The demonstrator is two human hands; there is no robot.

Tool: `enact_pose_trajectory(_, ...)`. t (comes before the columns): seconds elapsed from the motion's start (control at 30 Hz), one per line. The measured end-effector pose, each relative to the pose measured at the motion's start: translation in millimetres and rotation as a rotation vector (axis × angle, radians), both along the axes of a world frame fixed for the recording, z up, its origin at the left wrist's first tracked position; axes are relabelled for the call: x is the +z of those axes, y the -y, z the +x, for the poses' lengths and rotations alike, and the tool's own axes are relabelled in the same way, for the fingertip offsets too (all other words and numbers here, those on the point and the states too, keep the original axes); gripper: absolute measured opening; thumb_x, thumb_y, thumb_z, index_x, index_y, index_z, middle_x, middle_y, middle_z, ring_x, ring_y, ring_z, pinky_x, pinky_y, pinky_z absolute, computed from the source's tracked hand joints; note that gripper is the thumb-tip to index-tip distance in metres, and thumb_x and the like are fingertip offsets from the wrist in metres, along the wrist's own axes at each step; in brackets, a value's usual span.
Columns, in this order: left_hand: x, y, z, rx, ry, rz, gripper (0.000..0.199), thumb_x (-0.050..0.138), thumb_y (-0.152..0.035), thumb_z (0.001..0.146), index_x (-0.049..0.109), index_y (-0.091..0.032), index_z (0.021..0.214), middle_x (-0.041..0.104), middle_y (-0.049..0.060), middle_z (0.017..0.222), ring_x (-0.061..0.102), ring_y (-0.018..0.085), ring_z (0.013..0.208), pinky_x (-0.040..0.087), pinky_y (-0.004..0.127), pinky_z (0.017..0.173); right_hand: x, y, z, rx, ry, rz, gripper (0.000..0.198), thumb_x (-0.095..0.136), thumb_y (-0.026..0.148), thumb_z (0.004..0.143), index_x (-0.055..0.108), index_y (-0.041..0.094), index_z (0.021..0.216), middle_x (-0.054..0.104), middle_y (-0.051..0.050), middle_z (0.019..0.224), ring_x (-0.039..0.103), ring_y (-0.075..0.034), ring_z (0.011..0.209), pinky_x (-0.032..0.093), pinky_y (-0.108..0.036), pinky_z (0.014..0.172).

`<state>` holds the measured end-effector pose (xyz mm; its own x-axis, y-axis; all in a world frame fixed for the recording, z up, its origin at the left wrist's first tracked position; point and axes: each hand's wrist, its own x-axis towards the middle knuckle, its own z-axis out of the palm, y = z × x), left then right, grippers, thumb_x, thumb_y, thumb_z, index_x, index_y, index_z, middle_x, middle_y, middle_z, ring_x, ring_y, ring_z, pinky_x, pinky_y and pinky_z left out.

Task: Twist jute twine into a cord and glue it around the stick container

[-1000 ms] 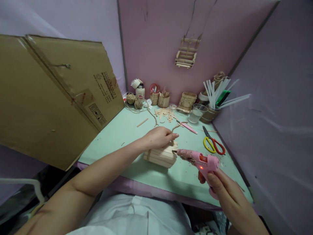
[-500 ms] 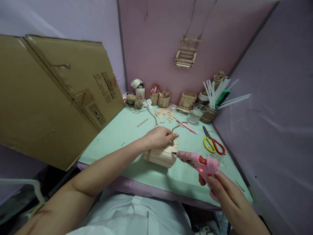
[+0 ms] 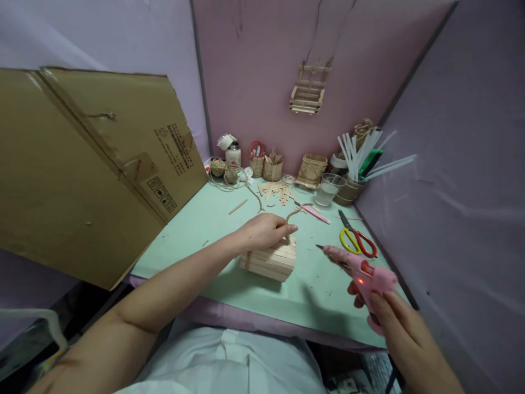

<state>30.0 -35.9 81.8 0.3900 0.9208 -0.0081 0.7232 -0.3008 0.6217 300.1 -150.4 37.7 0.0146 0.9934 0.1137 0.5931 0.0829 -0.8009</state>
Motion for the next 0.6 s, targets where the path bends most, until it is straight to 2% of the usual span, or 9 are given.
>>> enact_pose_trajectory(0.13, 2.8, 2.6, -1.7, -0.069, 0.044, 0.041, 0.048, 0.040, -0.056, 0.087, 0.069, -0.018, 0.091, 0.069, 0.005, 0.090, 0.060, 0.019, 0.085, 0.042, 0.027, 0.078, -33.8, -30.8, -0.4, -0.023, 0.257, 0.154, 0.041, 0.043, 0.052, 0.087, 0.060, 0.019, 0.104, 0.066, -0.010, 0.096, 0.059, -0.026, 0.086, 0.048, -0.040, 0.077)
enact_pose_trajectory(0.23, 6.0, 5.7, -5.4, -0.205, 0.116, 0.081, 0.040, 0.044, -0.049, 0.089, 0.068, -0.021, 0.104, 0.064, 0.006, 0.113, 0.056, 0.019, 0.105, 0.039, 0.027, 0.093, -62.9, -43.5, -0.1, -0.046, 0.437, 0.238, 0.042, 0.039, 0.050, 0.090, 0.060, 0.015, 0.101, 0.063, -0.012, 0.089, 0.056, -0.027, 0.082, 0.044, -0.044, 0.077)
enact_pose_trajectory(0.33, 9.8, 9.1, -11.3, -0.311, 0.123, 0.114, 0.037, 0.044, -0.046, 0.090, 0.067, -0.023, 0.109, 0.055, 0.007, 0.128, 0.050, 0.020, 0.119, 0.034, 0.029, 0.102, -79.3, -45.1, 1.7, -0.067, 0.561, 0.278, 0.046, 0.041, 0.053, 0.088, 0.059, 0.013, 0.103, 0.061, -0.014, 0.090, 0.054, -0.029, 0.083, 0.044, -0.046, 0.077)
enact_pose_trajectory(0.43, 13.0, 11.1, -18.6, -0.402, 0.060, 0.138, 0.044, 0.048, -0.052, 0.087, 0.060, -0.027, 0.121, 0.046, 0.008, 0.139, 0.042, 0.023, 0.128, 0.030, 0.033, 0.107, -73.3, -43.2, -2.3, -0.111, 0.567, 0.278, 0.050, 0.047, 0.058, 0.084, 0.058, 0.015, 0.109, 0.059, -0.016, 0.103, 0.053, -0.032, 0.094, 0.044, -0.049, 0.079)
enact_pose_trajectory(0.5, 13.6, 11.8, -23.5, -0.443, -0.004, 0.146, 0.066, 0.060, -0.057, 0.077, 0.046, -0.030, 0.135, 0.037, 0.009, 0.146, 0.032, 0.028, 0.135, 0.025, 0.038, 0.110, -58.2, -42.9, -12.4, -0.092, 0.466, 0.327, 0.051, 0.051, 0.057, 0.082, 0.055, 0.017, 0.114, 0.056, -0.015, 0.112, 0.050, -0.033, 0.105, 0.042, -0.050, 0.086)
enact_pose_trajectory(0.6, 11.2, 12.7, -28.7, -0.459, -0.104, 0.154, 0.100, 0.071, -0.061, 0.062, 0.026, -0.031, 0.146, 0.026, 0.011, 0.152, 0.019, 0.033, 0.140, 0.017, 0.046, 0.112, -30.4, -43.3, -37.1, 0.114, 0.253, 0.371, 0.051, 0.056, 0.049, 0.083, 0.047, 0.022, 0.125, 0.051, -0.012, 0.123, 0.047, -0.028, 0.115, 0.041, -0.045, 0.095)
